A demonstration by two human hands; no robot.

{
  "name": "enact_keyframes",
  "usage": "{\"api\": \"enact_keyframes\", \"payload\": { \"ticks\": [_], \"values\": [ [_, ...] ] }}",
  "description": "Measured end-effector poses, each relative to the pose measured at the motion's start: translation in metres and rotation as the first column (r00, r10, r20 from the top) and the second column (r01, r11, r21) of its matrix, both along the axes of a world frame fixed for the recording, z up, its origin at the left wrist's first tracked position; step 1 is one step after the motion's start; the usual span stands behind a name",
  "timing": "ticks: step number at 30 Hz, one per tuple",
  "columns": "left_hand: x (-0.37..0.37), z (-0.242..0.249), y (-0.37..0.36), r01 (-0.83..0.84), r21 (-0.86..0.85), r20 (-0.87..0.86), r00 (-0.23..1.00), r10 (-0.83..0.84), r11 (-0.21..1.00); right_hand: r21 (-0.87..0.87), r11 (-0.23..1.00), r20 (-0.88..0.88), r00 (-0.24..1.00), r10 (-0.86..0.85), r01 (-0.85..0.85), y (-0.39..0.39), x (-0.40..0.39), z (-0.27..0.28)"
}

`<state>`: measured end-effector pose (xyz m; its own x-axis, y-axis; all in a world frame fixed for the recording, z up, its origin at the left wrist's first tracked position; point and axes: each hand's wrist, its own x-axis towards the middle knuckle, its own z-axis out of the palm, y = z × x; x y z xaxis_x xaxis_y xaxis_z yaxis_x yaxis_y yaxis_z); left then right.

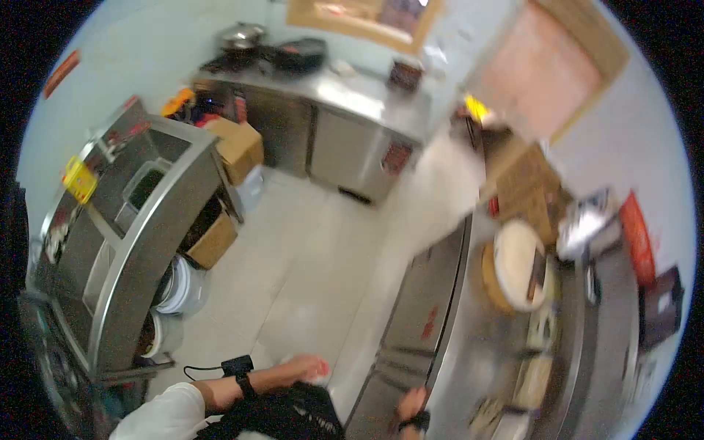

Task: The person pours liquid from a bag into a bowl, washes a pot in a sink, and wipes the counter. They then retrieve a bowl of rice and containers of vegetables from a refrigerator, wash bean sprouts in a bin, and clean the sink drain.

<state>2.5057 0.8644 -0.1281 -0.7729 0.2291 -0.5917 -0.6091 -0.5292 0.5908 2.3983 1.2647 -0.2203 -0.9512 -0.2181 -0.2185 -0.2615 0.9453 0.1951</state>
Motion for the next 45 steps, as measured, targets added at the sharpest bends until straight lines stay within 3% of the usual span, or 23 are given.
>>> {"api": "enact_keyframes", "payload": {
  "ticks": [1,2,3,4,6,8,12,14,17,20,21,24,28,31,33,35,36,37,39,40,42,44,45],
  "values": [
    [0.005,0.001,-0.006,-0.056,0.001,0.064,0.996,0.056,0.998,0.246,0.938,0.177,0.962,0.206,-0.246,-0.025,-0.006,0.04],
    [0.002,-0.018,-0.015,0.153,-0.132,0.02,0.988,-0.152,0.979,-0.292,0.952,0.007,0.996,-0.088,0.086,0.015,-0.003,-0.029],
    [0.0,0.018,-0.023,0.139,-0.12,0.061,0.989,-0.132,0.983,0.345,0.824,0.007,0.879,0.476,-0.449,0.008,-0.005,-0.017],
    [0.01,0.004,-0.017,0.032,-0.381,-0.166,0.981,-0.102,0.924,0.092,0.994,0.213,0.976,0.044,-0.064,-0.017,-0.001,0.018],
    [-0.007,0.037,-0.02,-0.12,-0.04,0.248,0.96,0.126,0.992,0.185,0.976,0.264,0.962,0.064,-0.116,-0.019,-0.013,-0.011],
    [-0.01,0.038,-0.018,-0.064,-0.039,0.293,0.953,0.073,0.997,0.204,0.972,0.251,0.966,0.062,-0.116,-0.025,-0.013,-0.009],
    [-0.021,0.031,-0.011,0.034,-0.025,0.308,0.951,-0.025,0.999,0.11,0.989,0.392,0.91,-0.132,0.096,-0.027,-0.018,-0.011],
    [-0.035,0.031,-0.005,0.087,-0.033,0.308,0.949,-0.073,0.996,0.141,0.983,0.201,0.976,0.085,-0.114,-0.028,-0.027,0.002],
    [-0.065,0.029,0.013,0.182,-0.068,0.283,0.946,-0.156,0.981,0.104,0.989,-0.025,0.994,0.106,-0.102,-0.027,-0.062,-0.014],
    [-0.093,0.034,0.038,0.257,-0.128,0.263,0.94,-0.217,0.958,0.161,0.984,-0.021,0.997,0.079,-0.075,-0.04,-0.089,-0.021],
    [-0.1,0.035,0.048,0.273,-0.156,0.264,0.938,-0.226,0.949,0.197,0.978,-0.136,0.987,0.09,-0.062,-0.042,-0.093,-0.025],
    [-0.112,0.024,0.069,0.3,-0.1,0.222,0.936,-0.272,0.949,0.295,0.955,-0.048,0.999,-0.014,0.027,-0.043,-0.106,-0.055],
    [-0.125,0.004,0.069,0.403,-0.113,0.195,0.905,-0.377,0.908,0.29,0.948,0.16,0.969,-0.187,0.135,-0.068,-0.125,-0.023],
    [-0.145,-0.022,0.049,0.389,-0.07,0.242,0.9,-0.362,0.919,0.092,0.99,-0.031,0.994,-0.107,0.11,-0.088,-0.116,-0.027],
    [-0.16,-0.041,0.031,0.397,-0.051,0.276,0.888,-0.369,0.917,-0.16,0.956,0.005,0.969,-0.248,0.246,-0.124,-0.1,-0.071],
    [-0.18,-0.062,0.007,0.458,-0.172,0.262,0.875,-0.407,0.872,-0.231,0.958,0.142,0.98,-0.138,0.169,-0.2,-0.102,-0.032],
    [-0.189,-0.072,-0.006,0.449,-0.153,0.27,0.876,-0.399,0.881,-0.445,0.874,0.127,0.98,-0.153,0.194,-0.237,-0.103,-0.014],
    [-0.202,-0.083,-0.022,0.404,-0.349,0.136,0.915,-0.381,0.846,-0.604,0.783,0.067,0.988,-0.14,0.152,-0.266,-0.104,-0.013],
    [-0.227,-0.12,-0.06,0.223,-0.724,-0.131,0.884,-0.448,0.653,-0.902,0.401,0.131,0.986,-0.103,0.162,-0.312,-0.119,0.015],
    [-0.239,-0.14,-0.077,0.077,-0.863,-0.232,0.817,-0.528,0.499,-0.897,0.407,0.14,0.985,-0.103,0.171,-0.32,-0.125,0.02],
    [-0.284,-0.111,-0.104,0.162,-0.75,-0.069,0.945,-0.32,0.641,-0.91,0.396,0.127,0.992,-0.02,0.124,-0.332,-0.135,0.021],
    [-0.306,-0.135,-0.141,0.076,-0.906,-0.117,0.901,-0.419,0.417,-0.898,0.394,0.194,0.98,-0.041,0.194,-0.329,-0.139,0.005],
    [-0.323,-0.126,-0.153,0.064,-0.982,-0.024,0.89,-0.455,0.176,-0.884,0.335,0.296,0.945,-0.142,0.327,-0.322,-0.142,-0.009]
  ]
}}
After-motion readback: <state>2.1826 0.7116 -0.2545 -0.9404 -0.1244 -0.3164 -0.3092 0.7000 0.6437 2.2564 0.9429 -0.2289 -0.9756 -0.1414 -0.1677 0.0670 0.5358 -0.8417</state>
